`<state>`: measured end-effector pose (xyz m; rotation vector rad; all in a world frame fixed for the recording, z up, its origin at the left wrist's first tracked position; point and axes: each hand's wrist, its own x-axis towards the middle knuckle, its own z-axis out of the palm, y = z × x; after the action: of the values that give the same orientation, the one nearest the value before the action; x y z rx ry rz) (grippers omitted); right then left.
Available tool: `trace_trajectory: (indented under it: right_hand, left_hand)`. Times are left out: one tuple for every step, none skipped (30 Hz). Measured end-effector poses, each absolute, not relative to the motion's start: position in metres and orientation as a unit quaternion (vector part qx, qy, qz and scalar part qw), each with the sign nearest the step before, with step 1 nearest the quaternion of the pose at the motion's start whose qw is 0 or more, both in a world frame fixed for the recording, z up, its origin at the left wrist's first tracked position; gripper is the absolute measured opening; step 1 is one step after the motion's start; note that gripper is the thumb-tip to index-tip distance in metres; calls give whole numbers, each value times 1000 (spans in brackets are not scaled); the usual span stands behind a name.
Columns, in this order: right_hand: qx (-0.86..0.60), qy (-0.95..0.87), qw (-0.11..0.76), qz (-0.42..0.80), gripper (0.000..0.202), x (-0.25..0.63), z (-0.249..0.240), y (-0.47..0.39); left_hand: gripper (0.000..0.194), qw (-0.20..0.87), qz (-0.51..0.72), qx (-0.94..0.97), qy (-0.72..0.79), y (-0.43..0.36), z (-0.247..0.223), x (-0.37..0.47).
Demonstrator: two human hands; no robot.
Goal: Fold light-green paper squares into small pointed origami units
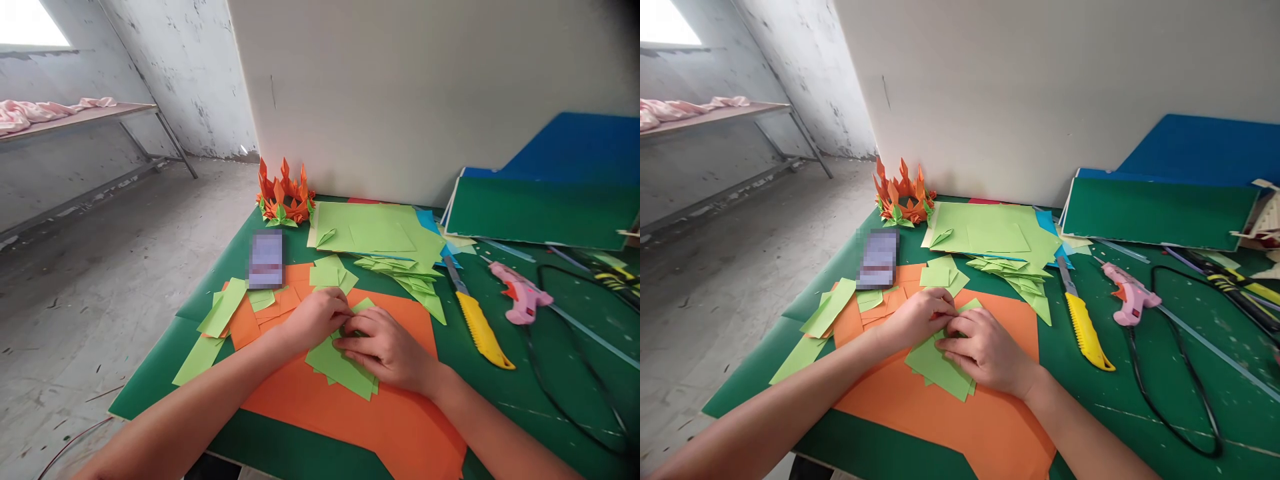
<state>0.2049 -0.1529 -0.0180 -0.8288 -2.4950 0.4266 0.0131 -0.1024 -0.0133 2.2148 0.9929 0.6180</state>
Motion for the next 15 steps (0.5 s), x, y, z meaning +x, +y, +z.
trace_trajectory:
  right_hand:
    - [-305,-908,238,160,24,206,-18,-152]
    - [-305,-907,239,164,24,206,-18,-152]
    - [-303,-907,239,167,24,207,-18,-152]
    - [-299,-908,239,170,24,207,-18,-151]
    - [-295,-909,241,172,25,207,-18,-151]
    - [-291,-909,242,175,25,208,-18,-150]
    - [-287,-909,244,179,25,208,-18,-150]
    - [-285,-908,246,184,25,208,-19,-150]
    - [-285,-906,250,189,25,208,-19,-149]
    - [-285,-904,253,195,25,209,-19,-149]
    - [-285,-902,255,200,25,209,-20,-149]
    - [-284,-901,257,204,25,210,-20,-149]
    - [-284,-900,258,207,25,210,-20,-149]
    - [-282,-900,258,209,25,210,-20,-149]
    - [-280,-901,258,209,25,209,-20,-149]
  left_hand:
    - [21,326,233,838,370,-100,-12,11]
    - [21,343,229,836,362,-98,-10,9]
    - [19,363,224,834,349,-95,-7,7]
    - [17,384,214,832,338,-93,-5,5]
    - [16,400,198,834,325,-91,-2,2]
    - [18,411,182,838,311,-89,0,0]
    - [19,416,173,838,309,-88,2,-2]
    - [20,413,166,841,307,-88,3,-4]
    - [22,407,162,844,308,-88,4,-5]
    - [23,399,160,848,311,-88,4,-6]
    - [24,392,157,851,312,-88,4,-6]
    - [25,386,155,855,312,-88,4,-7]
    - [25,380,155,857,311,-89,3,-7]
    - [24,376,155,860,309,-89,3,-7]
    - [23,372,157,862,307,-90,3,-7]
